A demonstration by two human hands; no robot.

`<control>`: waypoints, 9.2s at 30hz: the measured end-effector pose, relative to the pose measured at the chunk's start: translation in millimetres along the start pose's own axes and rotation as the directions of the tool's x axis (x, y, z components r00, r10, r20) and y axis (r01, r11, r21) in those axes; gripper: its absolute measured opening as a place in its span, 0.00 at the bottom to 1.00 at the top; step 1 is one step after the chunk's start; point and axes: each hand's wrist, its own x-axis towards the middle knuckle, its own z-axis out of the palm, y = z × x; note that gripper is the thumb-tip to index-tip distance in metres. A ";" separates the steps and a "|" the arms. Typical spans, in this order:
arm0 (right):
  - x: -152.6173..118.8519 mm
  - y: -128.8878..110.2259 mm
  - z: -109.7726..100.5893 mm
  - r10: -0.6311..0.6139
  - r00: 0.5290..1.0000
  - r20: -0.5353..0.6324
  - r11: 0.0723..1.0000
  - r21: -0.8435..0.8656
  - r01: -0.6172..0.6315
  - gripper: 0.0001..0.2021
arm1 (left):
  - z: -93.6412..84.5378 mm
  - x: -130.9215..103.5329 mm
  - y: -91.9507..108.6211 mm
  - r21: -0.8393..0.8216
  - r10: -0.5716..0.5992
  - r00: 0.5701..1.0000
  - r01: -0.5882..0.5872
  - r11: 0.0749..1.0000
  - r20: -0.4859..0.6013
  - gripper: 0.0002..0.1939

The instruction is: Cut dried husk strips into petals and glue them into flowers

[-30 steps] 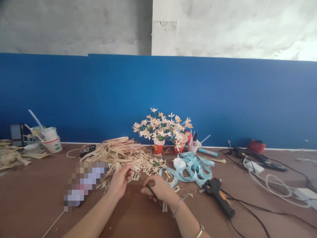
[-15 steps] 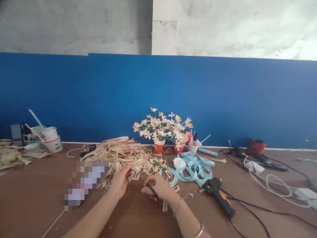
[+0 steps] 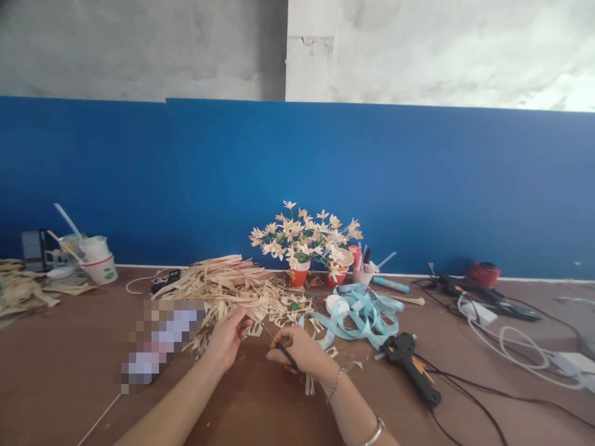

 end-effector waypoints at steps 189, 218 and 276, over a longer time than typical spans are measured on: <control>12.4 9.4 36.7 -0.215 0.933 -0.287 0.977 -0.052 0.209 0.12 | 15.3 -12.6 7.3 -0.270 -0.020 0.983 -0.031 0.962 -0.184 0.02; 13.7 -6.2 43.4 -0.213 0.920 -0.329 0.977 -0.094 0.193 0.17 | 12.5 -8.7 -1.6 -0.225 0.045 0.972 -0.098 0.969 -0.230 0.03; 5.2 -0.2 24.6 -0.040 0.998 -0.057 0.983 0.178 0.050 0.21 | 6.2 -1.0 10.8 0.395 0.193 0.979 -0.202 0.896 0.065 0.20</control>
